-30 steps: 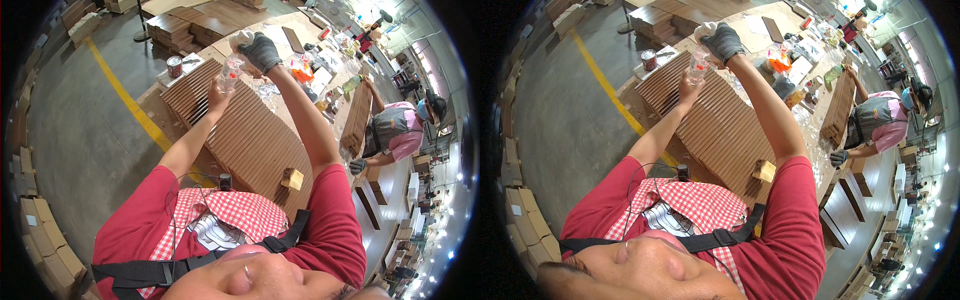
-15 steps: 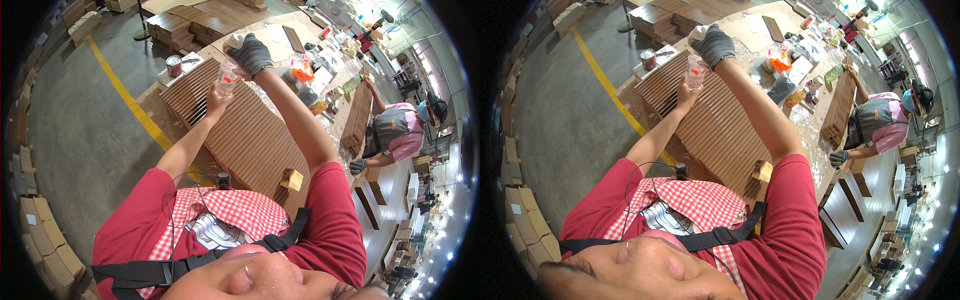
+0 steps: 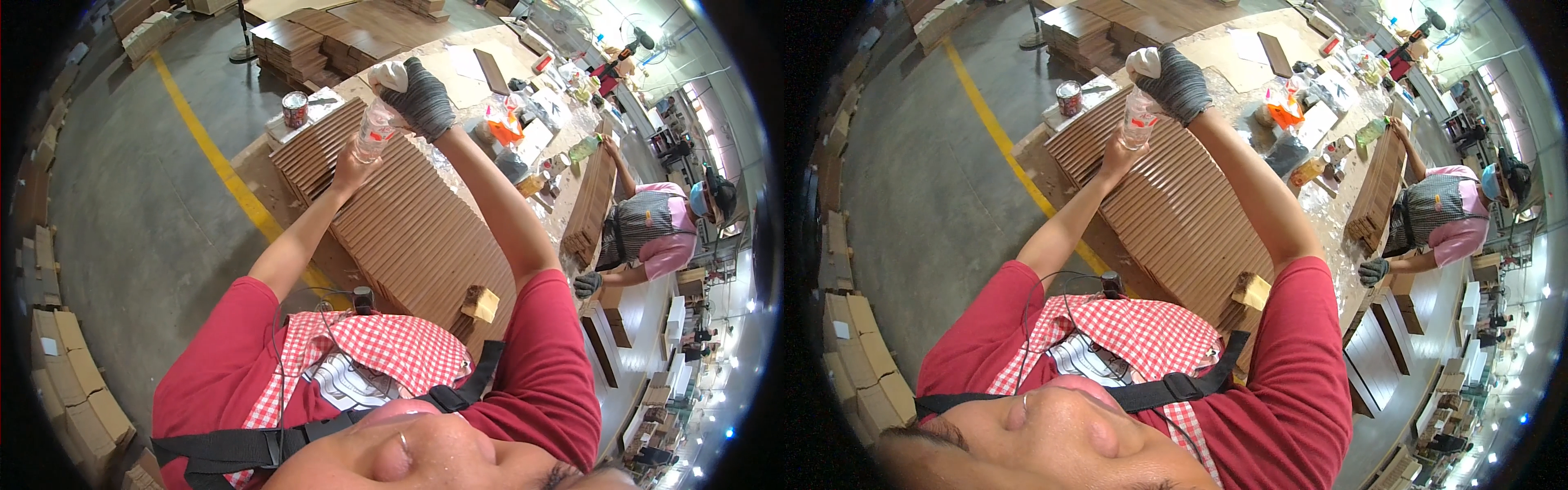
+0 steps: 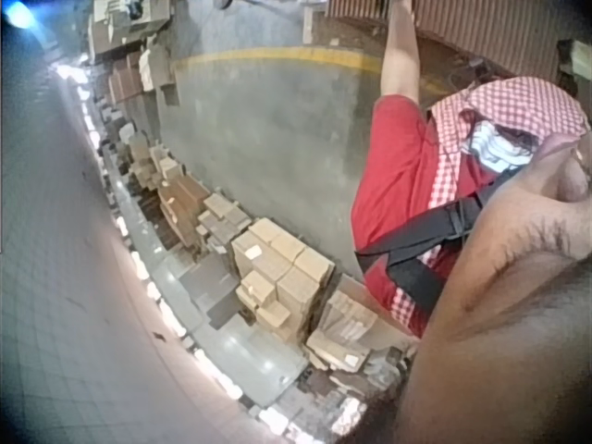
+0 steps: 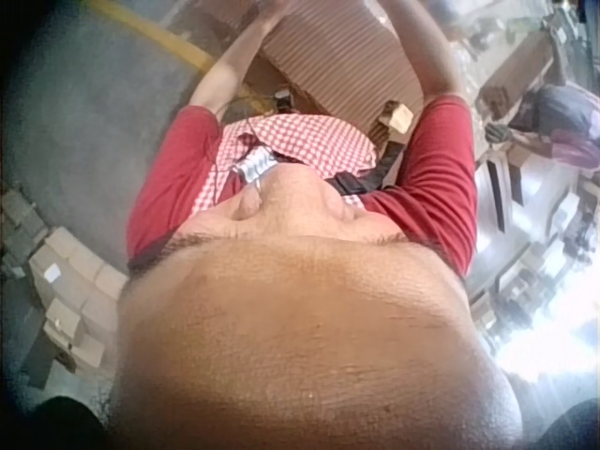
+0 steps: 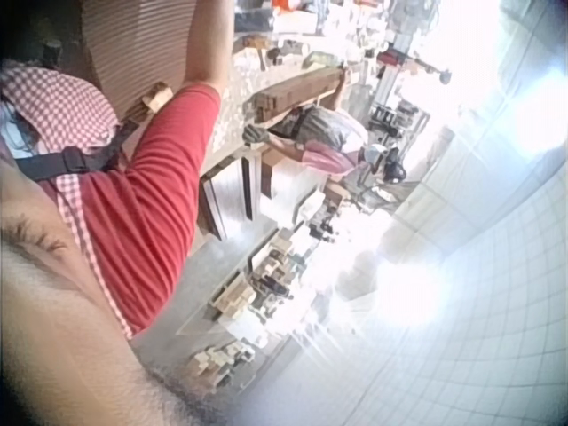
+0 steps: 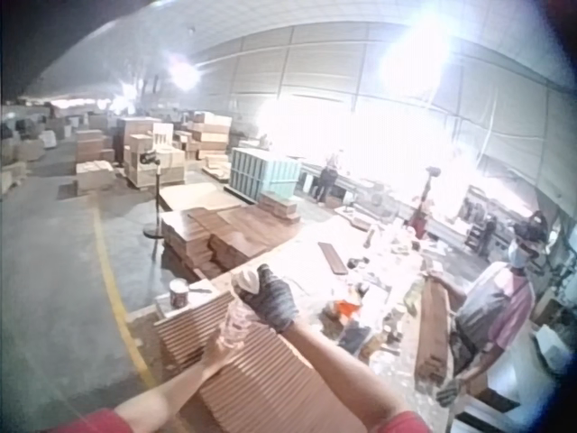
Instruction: The person uses a small sponge to apply a liquid into the grooves of a wooden panel and then wipes the surface with a white cloth using liquid from a bottle.
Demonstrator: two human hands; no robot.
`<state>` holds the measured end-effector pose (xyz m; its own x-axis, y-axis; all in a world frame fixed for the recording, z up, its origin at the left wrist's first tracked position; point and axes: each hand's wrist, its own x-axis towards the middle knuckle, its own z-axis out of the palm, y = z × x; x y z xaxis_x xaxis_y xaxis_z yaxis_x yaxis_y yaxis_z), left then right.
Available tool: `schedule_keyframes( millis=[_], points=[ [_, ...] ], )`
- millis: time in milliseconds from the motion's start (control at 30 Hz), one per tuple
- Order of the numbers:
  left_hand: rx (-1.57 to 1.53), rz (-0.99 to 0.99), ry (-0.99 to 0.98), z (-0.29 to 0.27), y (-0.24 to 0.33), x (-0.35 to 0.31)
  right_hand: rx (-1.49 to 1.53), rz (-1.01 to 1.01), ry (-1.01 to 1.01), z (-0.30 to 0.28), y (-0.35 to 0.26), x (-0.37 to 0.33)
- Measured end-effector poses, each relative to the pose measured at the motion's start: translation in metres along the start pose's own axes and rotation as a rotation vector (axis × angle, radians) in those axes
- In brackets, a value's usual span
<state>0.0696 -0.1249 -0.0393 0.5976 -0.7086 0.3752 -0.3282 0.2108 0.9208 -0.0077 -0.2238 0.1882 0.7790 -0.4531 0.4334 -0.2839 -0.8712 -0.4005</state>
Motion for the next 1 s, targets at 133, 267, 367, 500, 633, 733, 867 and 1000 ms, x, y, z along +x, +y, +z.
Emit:
schedule_keyframes(
  millis=[133, 267, 367, 500, 633, 733, 867, 1000],
  points=[
    [-0.066, 0.057, -0.053, -0.004, -0.006, 0.0, 0.007, -0.122, -0.004, 0.001, 0.008, 0.001],
    [-0.053, 0.113, -0.114, -0.007, -0.016, -0.002, 0.014, -0.214, 0.0, -0.001, 0.009, -0.002],
    [-0.181, 0.057, -0.228, -0.012, -0.023, -0.005, -0.007, -0.303, -0.027, -0.004, 0.008, -0.007],
    [-0.422, 0.024, -0.419, -0.02, -0.024, 0.0, 0.074, -0.132, -0.087, -0.005, 0.008, -0.012],
    [-0.401, 0.012, -0.535, -0.031, -0.019, 0.005, 0.105, -0.155, -0.111, -0.006, 0.01, -0.015],
    [-0.221, -0.072, -0.593, -0.037, -0.017, 0.009, 0.061, -0.139, -0.202, -0.005, 0.008, -0.015],
    [0.211, -0.038, -0.511, -0.037, -0.017, 0.006, 0.042, -0.125, -0.25, -0.001, 0.006, -0.017],
    [0.505, 0.016, -0.342, -0.031, -0.009, -0.002, 0.025, -0.125, -0.229, 0.003, 0.007, -0.018]
  ],
)
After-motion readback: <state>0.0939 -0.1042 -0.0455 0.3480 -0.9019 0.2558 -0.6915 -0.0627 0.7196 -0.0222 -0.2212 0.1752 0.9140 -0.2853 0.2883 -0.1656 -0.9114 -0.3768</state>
